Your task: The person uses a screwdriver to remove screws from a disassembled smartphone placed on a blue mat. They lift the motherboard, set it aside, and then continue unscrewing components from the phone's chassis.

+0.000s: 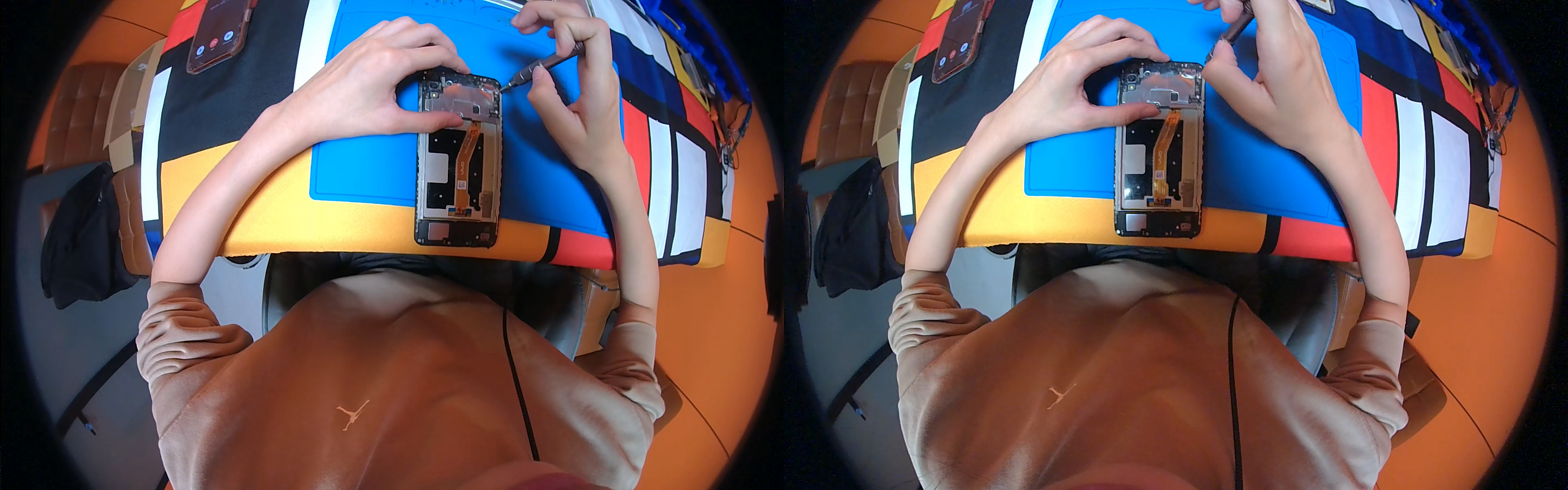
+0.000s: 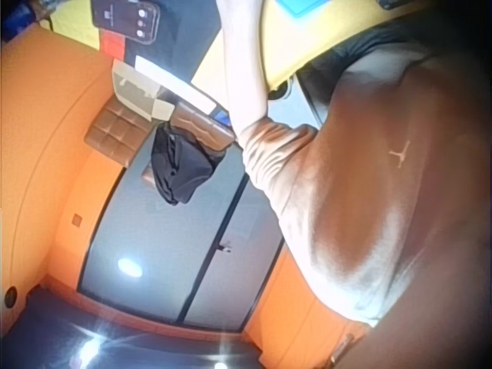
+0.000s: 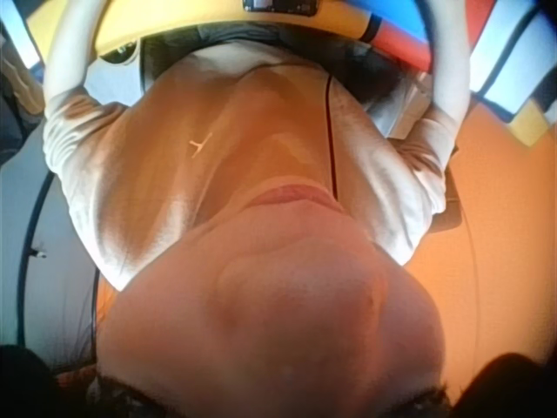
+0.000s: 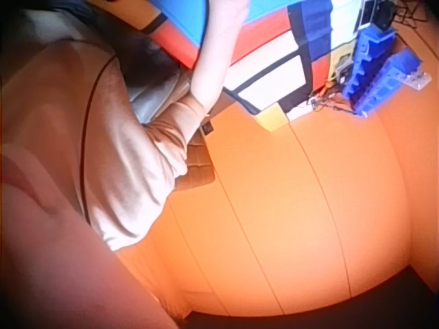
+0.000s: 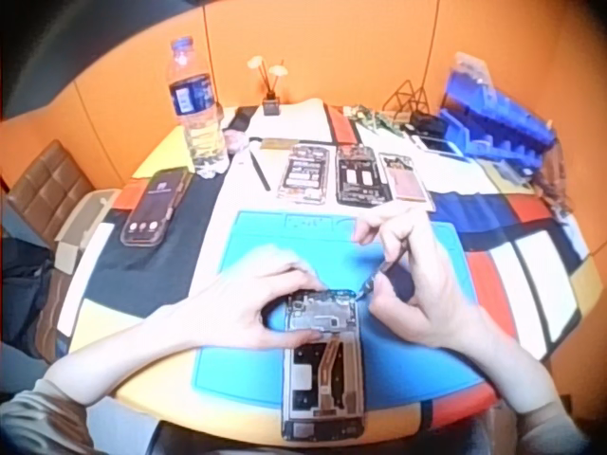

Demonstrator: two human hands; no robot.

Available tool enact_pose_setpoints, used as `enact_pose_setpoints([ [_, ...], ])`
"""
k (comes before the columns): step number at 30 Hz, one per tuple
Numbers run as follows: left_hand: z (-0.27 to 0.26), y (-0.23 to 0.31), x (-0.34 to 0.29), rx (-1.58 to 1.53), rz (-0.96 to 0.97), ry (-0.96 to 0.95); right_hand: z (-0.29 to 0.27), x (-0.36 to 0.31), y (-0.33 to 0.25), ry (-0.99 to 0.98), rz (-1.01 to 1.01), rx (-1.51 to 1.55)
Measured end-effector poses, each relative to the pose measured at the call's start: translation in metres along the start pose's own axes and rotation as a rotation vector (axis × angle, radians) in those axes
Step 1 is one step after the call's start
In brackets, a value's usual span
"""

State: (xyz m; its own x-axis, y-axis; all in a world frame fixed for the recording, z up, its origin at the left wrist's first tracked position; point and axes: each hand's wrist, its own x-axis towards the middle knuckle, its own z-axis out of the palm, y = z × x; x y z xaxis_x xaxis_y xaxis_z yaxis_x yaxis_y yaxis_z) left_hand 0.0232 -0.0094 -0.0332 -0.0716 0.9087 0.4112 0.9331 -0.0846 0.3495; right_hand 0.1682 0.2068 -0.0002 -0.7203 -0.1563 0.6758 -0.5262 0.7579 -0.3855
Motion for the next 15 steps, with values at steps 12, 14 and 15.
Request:
enact_pose_setpoints([
  [12,-0.001,0.000,0.000,0.020,0.014,0.005,-0.005,0.003,0.004,-0.009,0.021,-0.029],
  [14,0.000,-0.001,0.000,0.022,0.016,0.001,-0.001,0.004,0.005,0.015,0.024,-0.006],
  [15,0.000,-0.002,0.000,0.022,0.015,-0.005,-0.001,0.004,0.005,0.020,0.019,0.003],
])
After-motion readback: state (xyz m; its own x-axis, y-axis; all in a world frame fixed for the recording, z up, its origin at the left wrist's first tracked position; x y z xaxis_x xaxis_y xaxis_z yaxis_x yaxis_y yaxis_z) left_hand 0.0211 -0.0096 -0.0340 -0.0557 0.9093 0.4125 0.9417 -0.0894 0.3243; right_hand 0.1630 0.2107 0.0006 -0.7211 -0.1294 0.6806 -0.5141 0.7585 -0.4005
